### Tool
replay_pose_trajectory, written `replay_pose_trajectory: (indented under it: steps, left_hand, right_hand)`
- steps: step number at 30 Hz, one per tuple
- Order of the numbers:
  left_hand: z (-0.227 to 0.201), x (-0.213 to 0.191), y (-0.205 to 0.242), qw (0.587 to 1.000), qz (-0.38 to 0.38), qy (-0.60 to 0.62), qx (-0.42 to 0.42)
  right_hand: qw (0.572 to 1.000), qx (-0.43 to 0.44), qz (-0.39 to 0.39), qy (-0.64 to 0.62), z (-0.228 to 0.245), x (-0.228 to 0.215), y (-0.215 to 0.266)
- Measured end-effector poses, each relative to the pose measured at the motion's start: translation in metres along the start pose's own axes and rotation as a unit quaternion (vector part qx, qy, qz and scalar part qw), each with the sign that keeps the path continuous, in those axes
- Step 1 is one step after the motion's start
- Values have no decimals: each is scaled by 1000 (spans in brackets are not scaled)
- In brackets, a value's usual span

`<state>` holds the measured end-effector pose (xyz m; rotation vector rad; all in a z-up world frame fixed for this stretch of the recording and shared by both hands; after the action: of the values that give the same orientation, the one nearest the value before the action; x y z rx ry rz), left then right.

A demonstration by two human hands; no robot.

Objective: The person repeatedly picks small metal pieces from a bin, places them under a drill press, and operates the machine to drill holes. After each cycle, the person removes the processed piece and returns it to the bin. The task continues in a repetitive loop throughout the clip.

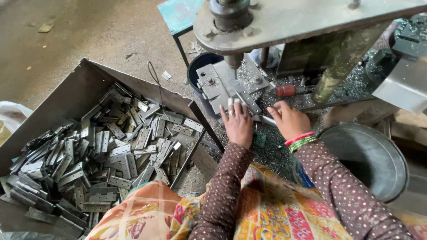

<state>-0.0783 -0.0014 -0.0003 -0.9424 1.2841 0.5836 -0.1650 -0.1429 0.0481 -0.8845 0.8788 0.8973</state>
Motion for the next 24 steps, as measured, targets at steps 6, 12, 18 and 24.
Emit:
replay_pose_trajectory:
  steps: [6,12,18,24]
  left_hand:
    - [17,-9,-6,986,-124,96,52]
    - [38,-35,-16,943,-151,291,-61]
    - [50,-49,-29,926,-177,324,-76]
    - [47,-39,-28,930,-198,300,-76]
  right_hand:
    - [996,-28,-69,-41,-5,3,3]
    - [995,-41,-90,2,-9,6,4]
    - [999,-20,-41,6,-8,8,6]
    - [997,-35,-61,41,-8,8,4]
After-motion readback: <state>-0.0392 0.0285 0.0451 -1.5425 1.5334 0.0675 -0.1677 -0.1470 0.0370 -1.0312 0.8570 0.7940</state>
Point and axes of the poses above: each hand's wrist, its own y-axis away from the middle knuckle, its own x-axis out of the palm, z = x × y, the point moved 3 cm from there along -y, towards the middle knuckle, and after that the axes turned 3 degrees about y, right-handed, at the moved point
